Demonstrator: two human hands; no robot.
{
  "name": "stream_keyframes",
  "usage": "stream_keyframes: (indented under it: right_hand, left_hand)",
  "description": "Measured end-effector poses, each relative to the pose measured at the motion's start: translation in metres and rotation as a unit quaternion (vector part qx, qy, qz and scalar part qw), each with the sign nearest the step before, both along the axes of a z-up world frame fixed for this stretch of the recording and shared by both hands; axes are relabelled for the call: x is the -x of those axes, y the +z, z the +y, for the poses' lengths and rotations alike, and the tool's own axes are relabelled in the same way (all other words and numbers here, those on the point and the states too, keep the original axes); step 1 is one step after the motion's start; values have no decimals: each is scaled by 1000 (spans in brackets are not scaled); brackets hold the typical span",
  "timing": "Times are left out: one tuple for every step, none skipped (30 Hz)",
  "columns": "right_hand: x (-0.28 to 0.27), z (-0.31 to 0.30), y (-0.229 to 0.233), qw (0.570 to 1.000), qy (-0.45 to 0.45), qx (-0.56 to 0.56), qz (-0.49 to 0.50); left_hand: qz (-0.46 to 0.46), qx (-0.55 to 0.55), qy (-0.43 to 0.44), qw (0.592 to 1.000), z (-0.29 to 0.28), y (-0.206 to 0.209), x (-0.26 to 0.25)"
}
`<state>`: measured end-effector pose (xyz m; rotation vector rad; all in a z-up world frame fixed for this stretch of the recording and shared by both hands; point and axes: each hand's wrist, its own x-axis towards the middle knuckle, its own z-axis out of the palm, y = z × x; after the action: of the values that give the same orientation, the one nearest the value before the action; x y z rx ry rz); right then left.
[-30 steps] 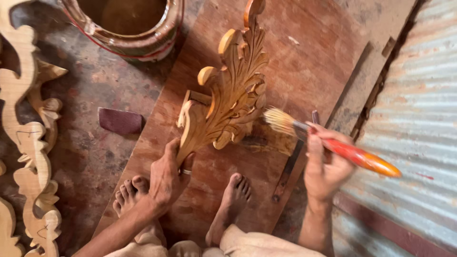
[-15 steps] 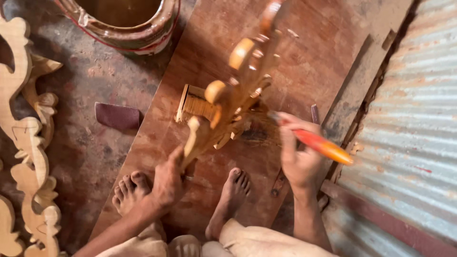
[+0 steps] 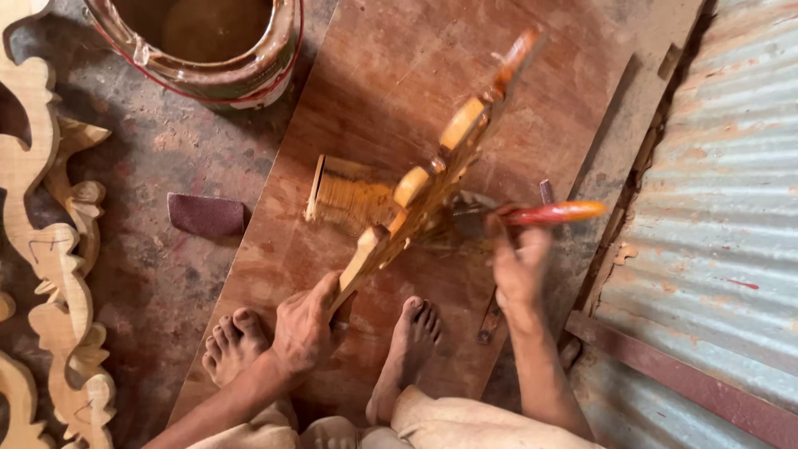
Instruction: The person applies a brown finish to a carved wooden decorative piece using a paintbrush. They repeatedly dip the brush into a container of finish and coat the intricate surfaces of the wood, turning the piece to cover all sides.
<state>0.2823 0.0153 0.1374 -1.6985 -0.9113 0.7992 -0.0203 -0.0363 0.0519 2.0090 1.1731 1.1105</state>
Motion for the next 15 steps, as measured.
stream_keyframes:
  right_hand:
    - [0,-1,2,1000,21,21,7]
    - [-1,-2,4,998,41,42,14]
    - [-2,-6,8,994,67,37,-83]
    - [-3,-12,15,979,93,31,-178]
    - [-1,-16,21,957,110,19,-269]
    - [3,-21,24,952,106,-16,-286]
    - [4,-27,31,945,108,-44,-305]
    - [6,-34,38,937,110,-73,-325]
    - [10,-35,41,946,118,-77,-293]
    - [13,-34,44,954,126,-81,-261]
    - [16,-30,45,960,136,-85,-229]
    - [18,-25,45,956,161,-92,-228]
    - [20,-21,44,951,183,-97,-228]
    - [22,-16,43,946,206,-103,-227]
    - [23,-12,41,923,220,-110,-297]
  left_hand:
    - [8,-6,0,1000,0,0,0]
    - [15,-13,-1,1000,1,-1,0]
    - [23,-14,2,1000,-3,0,-1]
    - [23,-2,3,1000,-7,1,-3]
    - [25,3,-1,1000,-4,2,0]
    - [28,7,-6,1000,1,2,3]
    - [24,9,-7,1000,-1,3,2]
    - [20,10,-9,1000,-3,4,1]
    - [19,8,-10,1000,-1,4,2]
    - [21,13,-9,1000,0,4,3]
    - [23,19,-6,1000,0,4,4]
    - [25,26,-3,999,0,4,4]
    - [29,27,-2,999,-1,4,3]
    - [32,28,-2,999,-3,4,3]
    - [36,27,-3,999,-3,4,2]
